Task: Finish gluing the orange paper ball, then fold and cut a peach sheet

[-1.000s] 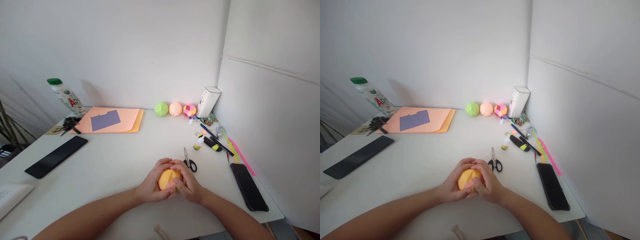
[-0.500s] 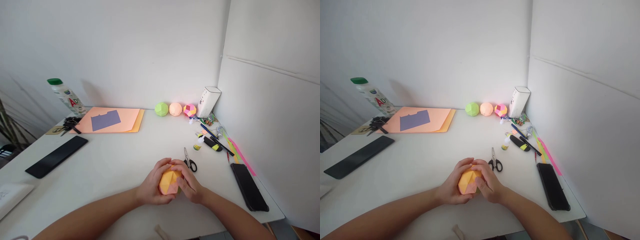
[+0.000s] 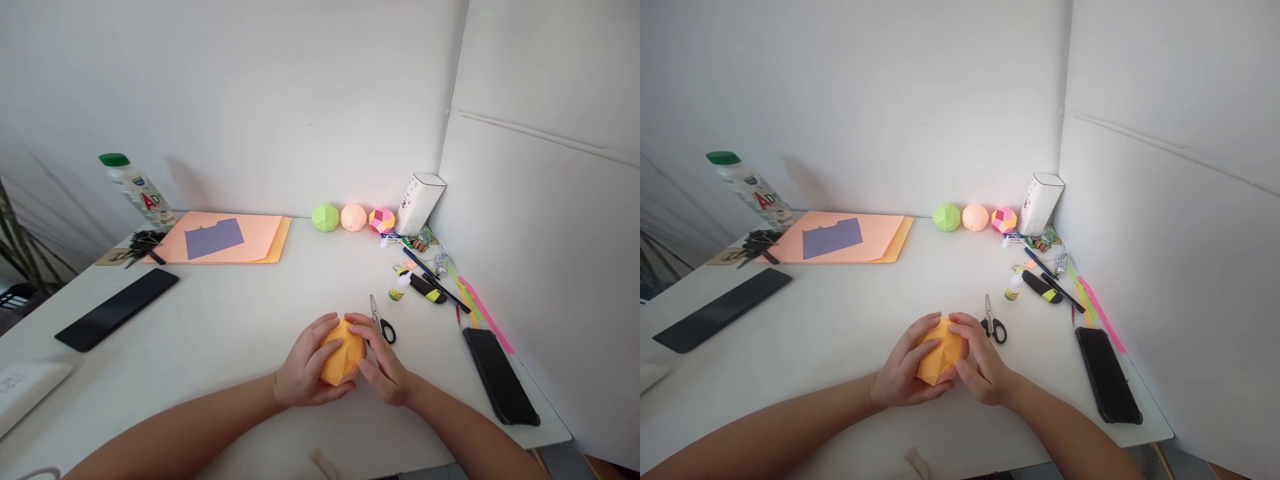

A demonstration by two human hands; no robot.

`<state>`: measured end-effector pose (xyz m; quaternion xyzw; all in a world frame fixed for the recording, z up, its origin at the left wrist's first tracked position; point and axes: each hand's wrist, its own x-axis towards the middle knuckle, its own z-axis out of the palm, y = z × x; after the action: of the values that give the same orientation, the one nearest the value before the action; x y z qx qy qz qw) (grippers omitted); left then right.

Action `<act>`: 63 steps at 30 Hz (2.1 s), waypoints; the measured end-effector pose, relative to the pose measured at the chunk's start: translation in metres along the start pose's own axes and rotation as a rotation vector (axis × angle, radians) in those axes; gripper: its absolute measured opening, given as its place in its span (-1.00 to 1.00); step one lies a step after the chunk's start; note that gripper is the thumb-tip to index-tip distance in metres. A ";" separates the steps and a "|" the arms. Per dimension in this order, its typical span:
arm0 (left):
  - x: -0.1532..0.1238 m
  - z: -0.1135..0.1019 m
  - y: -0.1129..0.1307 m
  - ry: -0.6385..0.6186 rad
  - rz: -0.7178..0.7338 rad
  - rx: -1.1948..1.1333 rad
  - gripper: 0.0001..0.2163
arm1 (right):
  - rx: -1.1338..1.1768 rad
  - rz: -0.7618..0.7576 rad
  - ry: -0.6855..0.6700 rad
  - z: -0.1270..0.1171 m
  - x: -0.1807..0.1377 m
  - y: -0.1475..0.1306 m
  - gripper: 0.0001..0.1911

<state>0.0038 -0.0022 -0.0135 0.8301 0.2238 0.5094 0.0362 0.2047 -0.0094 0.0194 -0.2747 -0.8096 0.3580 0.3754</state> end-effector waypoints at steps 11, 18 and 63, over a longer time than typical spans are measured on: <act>0.004 -0.001 0.000 0.005 0.012 0.003 -0.31 | -0.146 -0.072 0.014 0.003 0.002 0.001 -0.50; 0.002 0.000 -0.001 -0.003 -0.049 -0.002 -0.31 | -0.254 -0.092 0.071 0.004 0.003 0.001 -0.51; -0.008 -0.003 0.009 -0.246 -0.555 -0.200 -0.34 | -0.052 0.274 0.014 0.003 0.001 -0.001 -0.21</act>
<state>0.0009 -0.0140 -0.0156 0.7851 0.3844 0.3956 0.2817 0.2018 -0.0101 0.0192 -0.3946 -0.7709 0.3829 0.3215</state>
